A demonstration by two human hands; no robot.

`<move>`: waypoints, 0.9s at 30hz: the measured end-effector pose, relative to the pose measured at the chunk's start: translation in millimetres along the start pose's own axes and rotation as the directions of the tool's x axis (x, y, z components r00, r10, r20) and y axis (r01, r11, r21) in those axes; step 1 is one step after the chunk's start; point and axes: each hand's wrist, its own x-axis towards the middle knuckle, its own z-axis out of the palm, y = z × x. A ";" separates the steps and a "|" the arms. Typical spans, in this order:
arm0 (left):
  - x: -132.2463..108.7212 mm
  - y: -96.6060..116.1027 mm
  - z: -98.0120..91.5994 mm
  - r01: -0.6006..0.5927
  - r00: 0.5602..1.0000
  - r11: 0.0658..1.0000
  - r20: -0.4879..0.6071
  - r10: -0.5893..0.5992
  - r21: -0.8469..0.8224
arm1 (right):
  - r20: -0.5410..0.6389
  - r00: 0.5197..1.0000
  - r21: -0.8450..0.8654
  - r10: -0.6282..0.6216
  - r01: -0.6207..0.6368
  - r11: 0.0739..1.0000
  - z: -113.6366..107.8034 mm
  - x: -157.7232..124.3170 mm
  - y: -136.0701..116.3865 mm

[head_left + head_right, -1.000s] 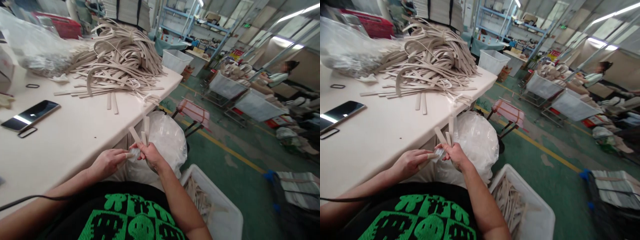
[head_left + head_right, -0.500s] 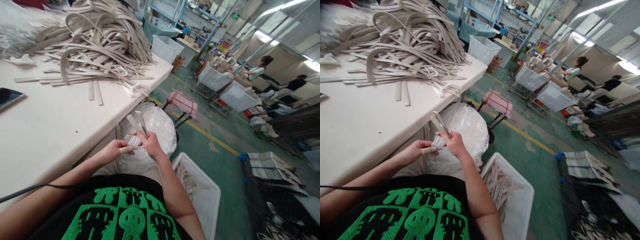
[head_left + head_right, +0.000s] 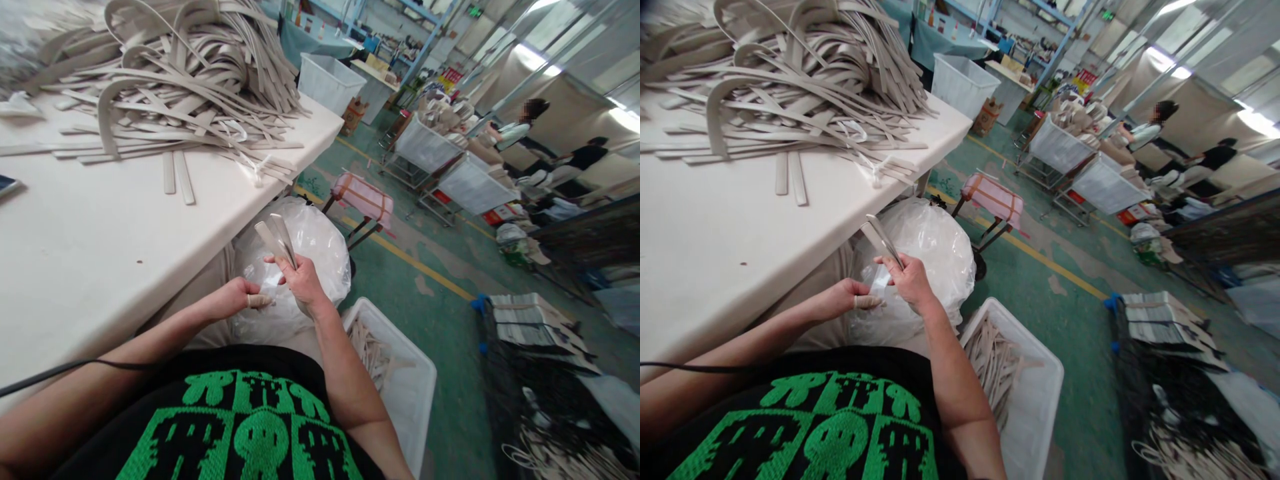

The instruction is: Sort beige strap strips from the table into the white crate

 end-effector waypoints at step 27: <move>19.0 7.5 24.9 -0.019 0.980 0.715 -0.154 -0.124 -0.699 | 0.023 0.937 -0.005 0.348 -0.348 0.937 7.5 -87.6 32.3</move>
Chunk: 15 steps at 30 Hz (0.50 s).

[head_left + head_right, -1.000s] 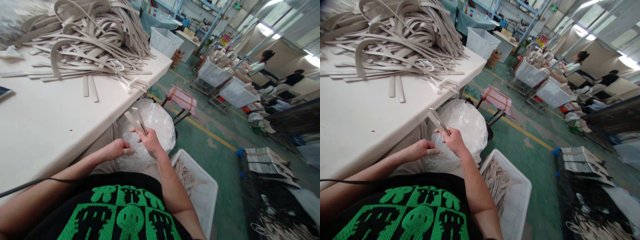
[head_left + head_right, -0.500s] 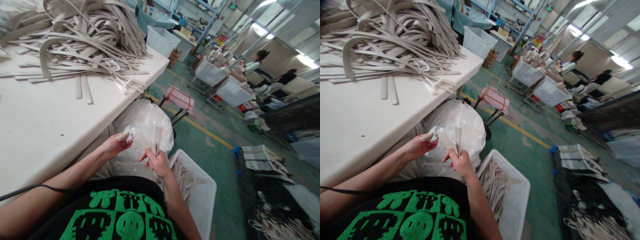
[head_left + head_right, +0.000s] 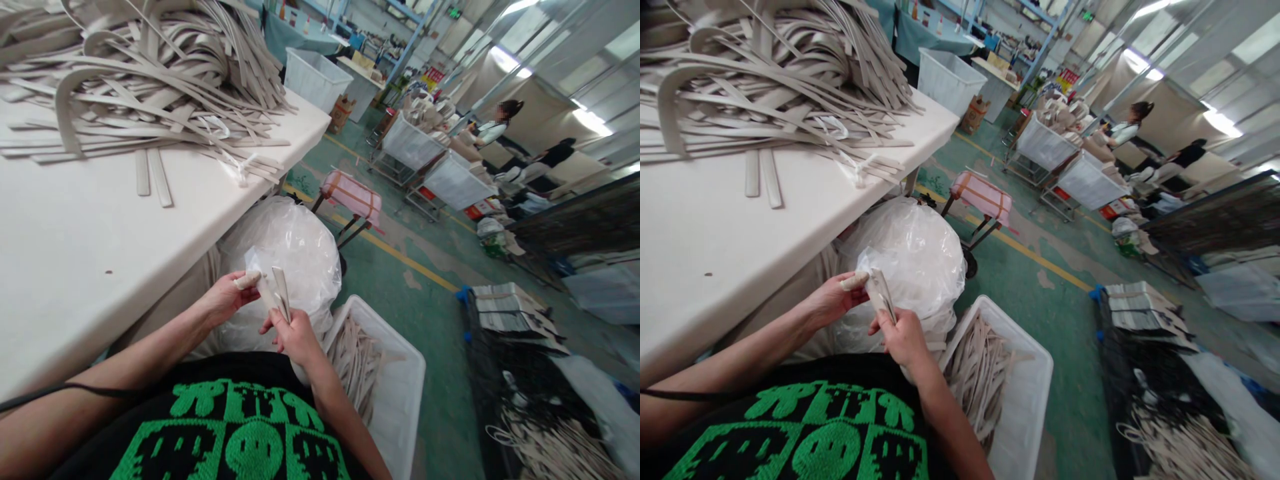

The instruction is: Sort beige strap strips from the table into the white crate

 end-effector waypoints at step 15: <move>14.1 19.0 -1.3 -0.079 0.982 0.955 0.188 0.025 0.285 | 0.029 0.998 0.096 0.049 -0.051 0.994 0.0 -1.3 10.4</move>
